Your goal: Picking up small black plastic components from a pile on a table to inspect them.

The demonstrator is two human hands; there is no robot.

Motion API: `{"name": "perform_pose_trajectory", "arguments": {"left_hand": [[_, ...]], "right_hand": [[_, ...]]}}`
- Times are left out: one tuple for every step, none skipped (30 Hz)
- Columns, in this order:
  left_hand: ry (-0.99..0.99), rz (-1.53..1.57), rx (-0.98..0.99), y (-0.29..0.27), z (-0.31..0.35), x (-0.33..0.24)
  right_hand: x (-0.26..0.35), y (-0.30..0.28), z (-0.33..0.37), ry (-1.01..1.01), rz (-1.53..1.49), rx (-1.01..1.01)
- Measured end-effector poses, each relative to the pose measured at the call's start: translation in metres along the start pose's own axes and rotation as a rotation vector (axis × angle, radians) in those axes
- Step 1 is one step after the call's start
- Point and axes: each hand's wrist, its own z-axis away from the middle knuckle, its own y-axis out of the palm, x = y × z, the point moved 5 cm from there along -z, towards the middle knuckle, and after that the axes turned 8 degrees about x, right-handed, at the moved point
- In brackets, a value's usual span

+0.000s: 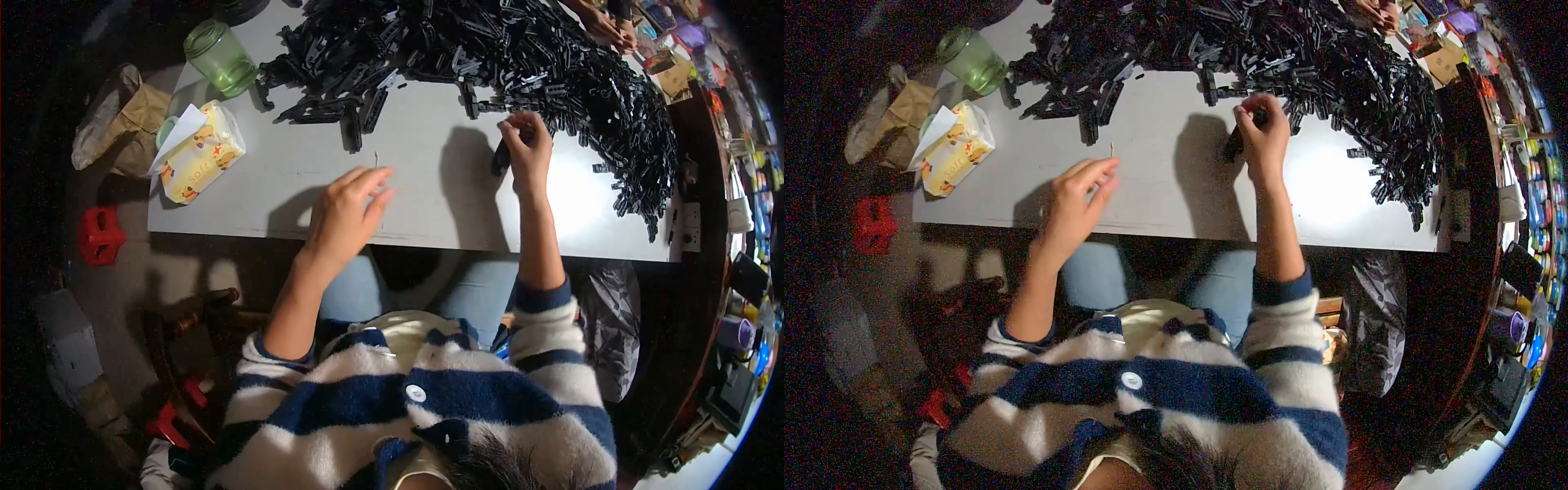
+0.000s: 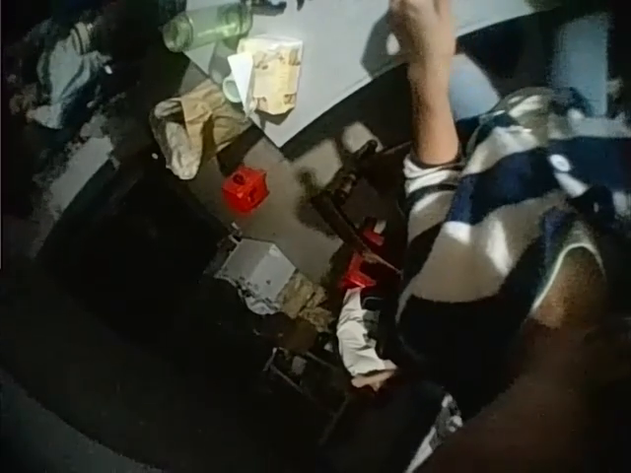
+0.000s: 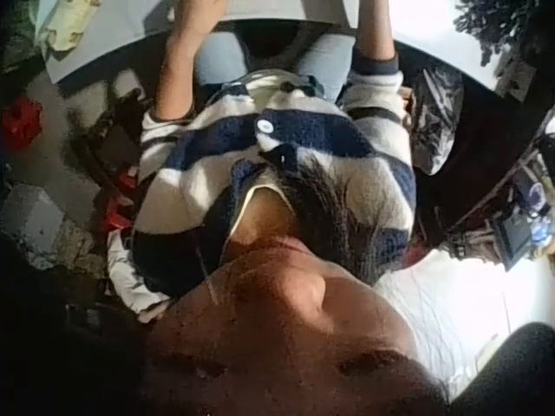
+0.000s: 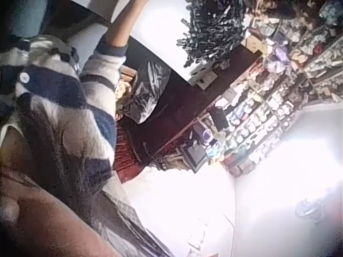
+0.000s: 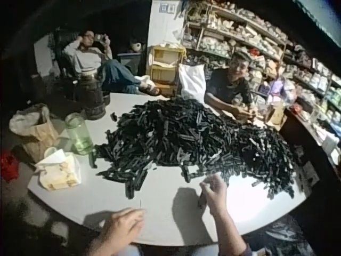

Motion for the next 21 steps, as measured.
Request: {"name": "perform_pose_trajectory", "arguments": {"left_hand": [[-0.025,-0.076,-0.054,-0.005,-0.004,0.008],[-0.084,-0.073,-0.043,-0.008,-0.011,0.016],[-0.079,-0.076,-0.047,-0.01,-0.02,0.021],[-0.028,-0.176,-0.118,-0.015,-0.026,0.026],[0.023,-0.276,-0.188,-0.018,-0.031,0.031],[-0.023,-0.278,-0.222,-0.014,-0.04,0.037],[-0.018,-0.276,-0.222,-0.015,-0.052,0.034],[-0.027,-0.432,-0.225,-0.015,-0.064,0.028],[-0.042,-0.59,-0.227,-0.014,-0.072,0.027],[-0.042,-0.589,-0.227,-0.012,-0.079,0.027],[-0.076,-0.696,-0.188,-0.008,-0.085,0.028],[-0.109,-0.801,-0.151,-0.006,-0.091,0.029],[-0.108,-0.799,-0.153,-0.005,-0.093,0.035],[-0.074,-0.833,-0.184,-0.001,-0.092,0.043],[-0.036,-0.864,-0.213,0.0,-0.093,0.042],[-0.033,-0.861,-0.212,0.001,-0.092,0.042],[0.019,-0.733,-0.238,0.002,-0.086,0.04],[0.069,-0.604,-0.258,0.003,-0.079,0.036],[0.069,-0.603,-0.254,0.006,-0.074,0.032],[-0.008,-0.118,-0.199,0.011,-0.069,0.037],[-0.087,0.36,-0.141,0.017,-0.062,0.039]], "right_hand": [[0.008,0.002,-0.009,-0.083,0.259,-0.008],[0.014,0.006,-0.016,-0.166,0.518,-0.019],[0.014,0.01,-0.021,-0.315,0.713,-0.039],[0.016,0.019,-0.022,-0.274,0.801,0.054],[0.018,0.029,-0.024,-0.231,0.889,0.146],[0.011,0.034,-0.027,-0.242,0.952,0.182],[0.01,0.037,-0.025,-0.24,0.97,0.19],[0.01,0.039,-0.023,-0.238,0.99,0.197],[0.012,0.043,-0.019,-0.229,1.015,0.204],[0.016,0.047,-0.013,-0.229,1.016,0.204],[0.02,0.049,-0.006,-0.223,0.973,0.227],[0.025,0.049,0.001,-0.218,0.933,0.248],[0.029,0.049,0.008,-0.242,0.924,0.257],[0.031,0.047,0.015,-0.243,0.926,0.256],[0.03,0.042,0.021,-0.204,0.669,0.24],[0.03,0.038,0.026,-0.165,0.412,0.222],[0.028,0.036,0.03,-0.062,0.182,0.237],[0.031,0.035,0.036,-0.058,0.183,0.235],[0.029,0.034,0.041,0.018,-0.131,0.206],[0.028,0.034,0.047,0.094,-0.445,0.173],[0.034,0.037,0.054,0.131,-0.61,0.184]]}}
